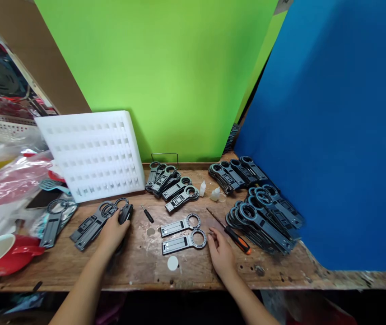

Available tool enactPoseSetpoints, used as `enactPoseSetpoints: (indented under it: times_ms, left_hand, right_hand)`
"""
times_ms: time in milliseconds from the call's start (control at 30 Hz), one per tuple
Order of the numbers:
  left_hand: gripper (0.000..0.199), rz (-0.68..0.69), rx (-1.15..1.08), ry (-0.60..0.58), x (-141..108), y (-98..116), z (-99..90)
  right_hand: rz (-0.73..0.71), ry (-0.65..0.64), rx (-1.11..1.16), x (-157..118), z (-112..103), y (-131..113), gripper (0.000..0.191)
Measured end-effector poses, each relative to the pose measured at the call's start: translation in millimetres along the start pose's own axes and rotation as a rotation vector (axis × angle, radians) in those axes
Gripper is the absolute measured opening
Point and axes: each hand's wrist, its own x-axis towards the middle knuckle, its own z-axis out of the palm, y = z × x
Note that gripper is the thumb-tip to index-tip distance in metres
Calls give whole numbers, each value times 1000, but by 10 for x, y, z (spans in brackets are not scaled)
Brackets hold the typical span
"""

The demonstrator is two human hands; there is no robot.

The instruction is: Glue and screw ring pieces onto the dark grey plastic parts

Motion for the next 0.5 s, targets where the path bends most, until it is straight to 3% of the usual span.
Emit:
enactPoseSetpoints:
  times_ms: [133,233,300,400,500]
  left_hand:
    - [58,-28,-190,-115,-124,-31,-127]
    - [54,-18,-320,-168,-342,54,-145]
    - [51,-15,-445,-232,-562,190,-78]
    - [47,-102,-742,-397,-928,449,111]
    - [44,-165,-868,-459,-1197,645,300]
  right_hand:
    - [-39,39,24,-34,-45,-29,38]
    - [-125,16,112,-153,-32,-252,32]
    - [-110,-104,237,-267,52,-500,29]
    - [73,-339,493,-402,252,-887,38]
    - [78,-417,628,-450,379,-1119,51]
